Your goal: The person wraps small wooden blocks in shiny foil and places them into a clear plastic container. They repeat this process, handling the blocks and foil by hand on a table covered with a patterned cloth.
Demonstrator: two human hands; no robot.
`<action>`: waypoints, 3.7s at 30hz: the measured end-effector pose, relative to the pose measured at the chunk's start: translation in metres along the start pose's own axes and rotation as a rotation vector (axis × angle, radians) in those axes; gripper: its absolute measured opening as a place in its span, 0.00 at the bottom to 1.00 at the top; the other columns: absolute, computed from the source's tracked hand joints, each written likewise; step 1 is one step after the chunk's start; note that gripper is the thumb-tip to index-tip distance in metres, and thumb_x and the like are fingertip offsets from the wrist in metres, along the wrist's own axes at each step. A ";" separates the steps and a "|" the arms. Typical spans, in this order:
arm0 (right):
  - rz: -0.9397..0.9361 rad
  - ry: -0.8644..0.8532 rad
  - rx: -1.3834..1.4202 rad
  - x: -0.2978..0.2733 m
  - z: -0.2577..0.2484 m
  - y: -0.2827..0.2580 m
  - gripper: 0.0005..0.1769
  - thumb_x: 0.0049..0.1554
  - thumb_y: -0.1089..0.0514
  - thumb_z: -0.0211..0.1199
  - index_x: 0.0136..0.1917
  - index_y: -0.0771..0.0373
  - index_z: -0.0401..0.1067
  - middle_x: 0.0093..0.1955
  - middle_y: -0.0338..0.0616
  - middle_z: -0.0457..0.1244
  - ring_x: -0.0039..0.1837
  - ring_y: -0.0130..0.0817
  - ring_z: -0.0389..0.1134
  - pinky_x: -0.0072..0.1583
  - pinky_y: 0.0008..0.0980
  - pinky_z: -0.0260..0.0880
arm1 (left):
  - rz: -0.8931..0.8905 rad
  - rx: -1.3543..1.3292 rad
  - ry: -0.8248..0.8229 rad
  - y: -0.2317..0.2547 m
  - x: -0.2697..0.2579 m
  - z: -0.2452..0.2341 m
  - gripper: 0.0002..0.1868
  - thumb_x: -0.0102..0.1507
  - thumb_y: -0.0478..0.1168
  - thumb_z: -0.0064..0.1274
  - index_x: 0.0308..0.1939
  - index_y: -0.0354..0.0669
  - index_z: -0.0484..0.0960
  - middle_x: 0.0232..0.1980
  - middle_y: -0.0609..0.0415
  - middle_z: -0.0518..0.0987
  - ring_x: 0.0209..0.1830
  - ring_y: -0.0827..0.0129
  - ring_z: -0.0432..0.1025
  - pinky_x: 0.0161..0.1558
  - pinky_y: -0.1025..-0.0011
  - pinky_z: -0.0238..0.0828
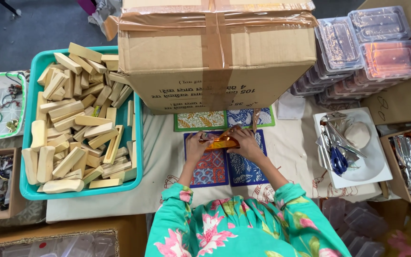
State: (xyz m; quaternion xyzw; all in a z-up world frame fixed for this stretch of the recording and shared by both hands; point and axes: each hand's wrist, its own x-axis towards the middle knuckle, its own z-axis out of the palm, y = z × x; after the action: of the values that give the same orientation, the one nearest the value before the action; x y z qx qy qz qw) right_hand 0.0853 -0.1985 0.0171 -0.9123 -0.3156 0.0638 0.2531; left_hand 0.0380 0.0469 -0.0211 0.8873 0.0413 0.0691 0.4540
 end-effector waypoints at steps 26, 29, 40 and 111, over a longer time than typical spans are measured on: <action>0.009 0.106 0.111 0.002 0.004 0.003 0.25 0.43 0.74 0.66 0.53 0.57 0.82 0.56 0.43 0.68 0.56 0.46 0.70 0.60 0.43 0.70 | 0.272 0.335 0.042 0.046 -0.022 -0.014 0.20 0.61 0.44 0.64 0.56 0.49 0.83 0.43 0.60 0.86 0.44 0.70 0.80 0.78 0.49 0.43; -0.007 0.127 0.075 0.001 0.004 0.002 0.26 0.41 0.74 0.65 0.52 0.57 0.83 0.53 0.42 0.70 0.57 0.47 0.70 0.62 0.45 0.68 | 0.390 0.467 0.006 0.050 -0.024 -0.012 0.28 0.56 0.48 0.65 0.59 0.47 0.83 0.49 0.58 0.85 0.46 0.69 0.79 0.76 0.47 0.41; 0.017 0.106 0.076 -0.008 -0.013 -0.007 0.11 0.58 0.57 0.69 0.54 0.57 0.81 0.49 0.41 0.71 0.56 0.39 0.69 0.69 0.43 0.63 | 0.402 0.533 -0.076 0.026 -0.029 -0.001 0.23 0.57 0.50 0.63 0.55 0.50 0.86 0.53 0.60 0.86 0.51 0.72 0.79 0.79 0.45 0.38; -0.118 0.019 -0.206 0.019 -0.028 0.011 0.32 0.44 0.41 0.74 0.59 0.57 0.78 0.58 0.40 0.67 0.68 0.45 0.58 0.74 0.52 0.47 | 0.264 0.382 -0.429 0.004 0.041 0.009 0.29 0.59 0.53 0.60 0.63 0.52 0.80 0.62 0.57 0.81 0.60 0.65 0.75 0.81 0.47 0.26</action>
State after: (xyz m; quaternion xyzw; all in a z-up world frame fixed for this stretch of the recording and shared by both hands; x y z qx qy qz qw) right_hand 0.1137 -0.2060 0.0366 -0.9139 -0.3711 0.0073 0.1644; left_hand 0.0797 0.0432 -0.0197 0.9486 -0.1589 -0.0706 0.2646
